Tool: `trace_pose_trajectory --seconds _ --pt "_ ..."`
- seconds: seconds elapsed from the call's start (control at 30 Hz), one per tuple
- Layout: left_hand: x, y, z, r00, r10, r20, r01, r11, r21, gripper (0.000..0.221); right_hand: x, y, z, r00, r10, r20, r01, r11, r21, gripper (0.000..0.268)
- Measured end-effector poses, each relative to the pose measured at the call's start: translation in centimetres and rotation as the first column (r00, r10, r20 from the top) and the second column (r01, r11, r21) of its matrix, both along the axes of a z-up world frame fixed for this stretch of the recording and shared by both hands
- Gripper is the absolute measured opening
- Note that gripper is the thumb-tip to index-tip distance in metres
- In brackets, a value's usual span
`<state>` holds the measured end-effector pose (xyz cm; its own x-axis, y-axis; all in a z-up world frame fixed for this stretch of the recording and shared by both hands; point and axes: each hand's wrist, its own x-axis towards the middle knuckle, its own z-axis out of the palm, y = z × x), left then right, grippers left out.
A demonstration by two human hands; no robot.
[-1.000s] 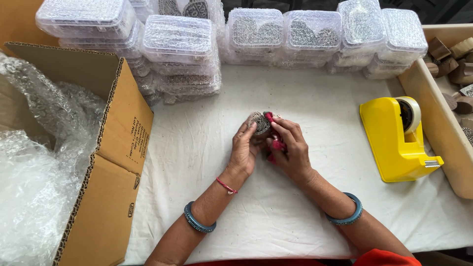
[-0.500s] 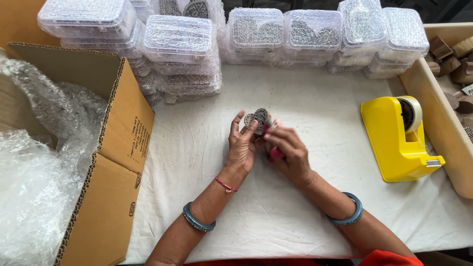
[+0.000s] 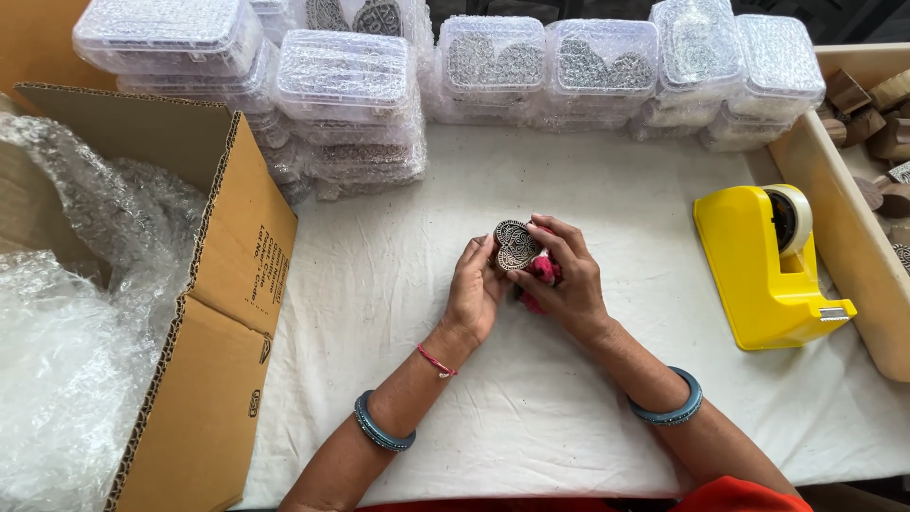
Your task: The person wraps a small plastic container with bubble wrap and secures it with tape. They then wipe a wooden stamp with a cloth, place it into a plastic container, and wrap the container with bubble wrap. The wrapped items are placed into a cardboard box.
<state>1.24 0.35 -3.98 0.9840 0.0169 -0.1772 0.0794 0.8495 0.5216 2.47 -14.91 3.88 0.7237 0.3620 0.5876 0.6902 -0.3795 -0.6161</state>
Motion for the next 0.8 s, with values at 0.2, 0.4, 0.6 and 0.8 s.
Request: trace_pose_trajectory --seconds 0.2,0.4,0.6,0.8 --pt "-0.9 2.0 6.5 0.991 -0.132 0.005 0.127 0.962 0.244 0.037 0.8 -1.1 -0.9 0.993 0.001 0.117 -0.005 0.999 0.032 0.043" --pt "-0.2 2.3 5.4 0.991 -0.084 0.099 0.039 0.919 0.391 0.039 1.2 -2.2 -1.4 0.993 -0.108 -0.058 0.118 0.97 0.213 0.03" --pt "0.1 0.5 2.8 0.985 0.111 0.132 -0.15 0.928 0.341 0.033 0.0 -0.9 1.0 0.998 -0.022 0.064 0.019 0.999 0.047 0.053" --pt "0.6 2.2 1.4 0.958 0.279 0.064 -0.286 0.926 0.245 0.029 -1.6 -2.8 -0.9 0.965 0.234 0.122 -0.205 0.955 -0.214 0.047"
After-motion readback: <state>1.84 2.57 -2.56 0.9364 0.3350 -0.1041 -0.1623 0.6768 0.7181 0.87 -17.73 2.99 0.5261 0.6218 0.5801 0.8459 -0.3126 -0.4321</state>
